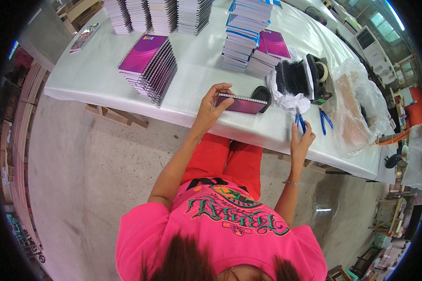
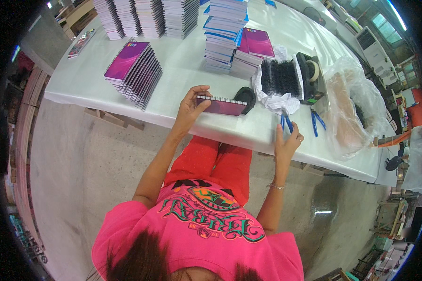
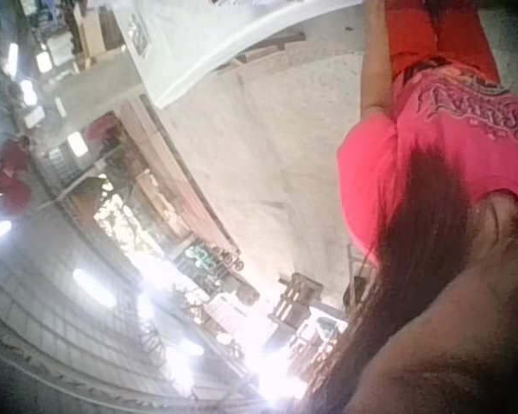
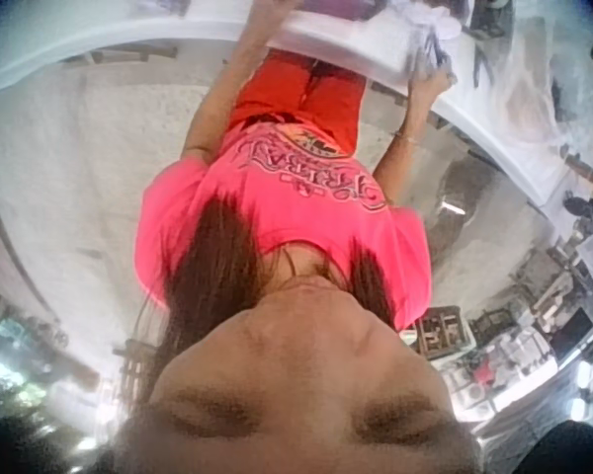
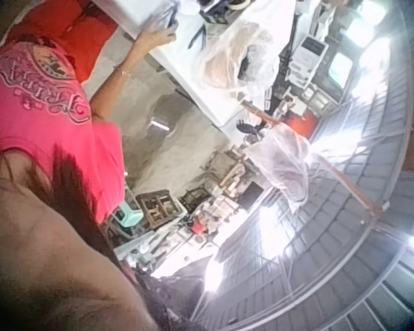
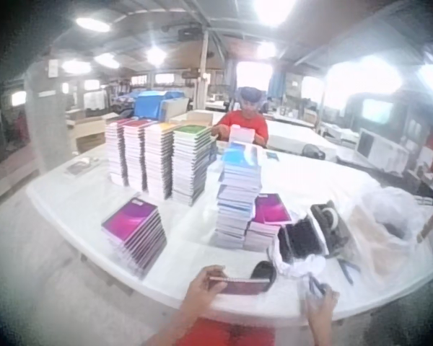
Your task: The person trims and crimps the ends of spiral bindings on a stack of notebooks using pliers.
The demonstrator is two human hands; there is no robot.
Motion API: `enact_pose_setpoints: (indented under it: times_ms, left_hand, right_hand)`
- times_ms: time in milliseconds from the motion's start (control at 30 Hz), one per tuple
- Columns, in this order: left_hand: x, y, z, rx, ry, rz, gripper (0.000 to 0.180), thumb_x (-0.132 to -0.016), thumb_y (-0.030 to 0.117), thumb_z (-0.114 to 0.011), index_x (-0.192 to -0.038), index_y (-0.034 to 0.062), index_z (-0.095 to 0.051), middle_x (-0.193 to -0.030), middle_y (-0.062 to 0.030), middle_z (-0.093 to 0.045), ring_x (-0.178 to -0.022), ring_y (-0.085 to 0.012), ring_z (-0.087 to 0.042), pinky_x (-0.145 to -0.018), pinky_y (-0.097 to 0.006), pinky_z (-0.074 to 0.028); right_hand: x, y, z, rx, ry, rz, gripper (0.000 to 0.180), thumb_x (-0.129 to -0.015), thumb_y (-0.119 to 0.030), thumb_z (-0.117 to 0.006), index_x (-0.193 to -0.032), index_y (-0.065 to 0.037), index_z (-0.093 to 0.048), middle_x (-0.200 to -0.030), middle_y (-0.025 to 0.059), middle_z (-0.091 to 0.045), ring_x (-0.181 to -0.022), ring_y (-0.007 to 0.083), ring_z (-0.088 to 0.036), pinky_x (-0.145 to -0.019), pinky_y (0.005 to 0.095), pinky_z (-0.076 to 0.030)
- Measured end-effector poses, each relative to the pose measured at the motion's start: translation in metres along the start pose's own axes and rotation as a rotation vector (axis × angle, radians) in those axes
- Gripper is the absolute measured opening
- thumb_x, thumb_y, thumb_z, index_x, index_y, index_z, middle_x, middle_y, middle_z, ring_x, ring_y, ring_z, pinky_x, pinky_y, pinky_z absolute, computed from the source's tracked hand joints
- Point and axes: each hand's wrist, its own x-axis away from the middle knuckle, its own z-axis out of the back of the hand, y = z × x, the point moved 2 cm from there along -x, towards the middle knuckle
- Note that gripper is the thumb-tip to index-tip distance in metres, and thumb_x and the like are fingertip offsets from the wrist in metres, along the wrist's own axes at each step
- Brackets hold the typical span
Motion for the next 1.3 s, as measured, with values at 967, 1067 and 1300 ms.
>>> enact_pose_setpoints:
  times_ms: [967,1067,1300]
  left_hand:
    - [0.001,0.001,0.018,-0.162,-0.096,0.147,0.022,-0.092,0.011,-0.066,-0.112,0.0003,-0.066,-0.096,-0.0037,-0.068,-0.089,-0.0076,-0.061,-0.080,-0.023,-0.048]
    - [0.002,-0.001,0.019,-0.167,-0.091,0.157,0.021,-0.093,0.010,-0.065,-0.111,-0.0006,-0.066,-0.093,-0.0042,-0.069,-0.087,-0.0077,-0.061,-0.079,-0.023,-0.049]
    - [0.005,0.004,0.020,-0.221,-0.084,0.147,0.020,-0.093,0.006,-0.062,-0.111,-0.0020,-0.067,-0.094,-0.0067,-0.071,-0.085,-0.0081,-0.065,-0.073,-0.023,-0.052]
  right_hand:
    - [0.072,-0.169,-0.020,-0.651,-0.385,0.120,0.054,-0.084,-0.020,-0.072,-0.127,0.003,-0.049,-0.110,0.0171,-0.055,-0.095,0.0268,-0.056,-0.084,0.0359,-0.046]
    - [0.075,-0.175,-0.022,-0.575,-0.323,0.194,0.048,-0.086,-0.018,-0.072,-0.126,0.000,-0.051,-0.106,0.0122,-0.057,-0.090,0.0195,-0.054,-0.082,0.0324,-0.046]
    - [0.074,-0.179,-0.030,-0.453,-0.250,0.314,0.052,-0.082,-0.021,-0.074,-0.125,-0.001,-0.052,-0.099,0.0134,-0.055,-0.083,0.0250,-0.053,-0.074,0.0349,-0.046]
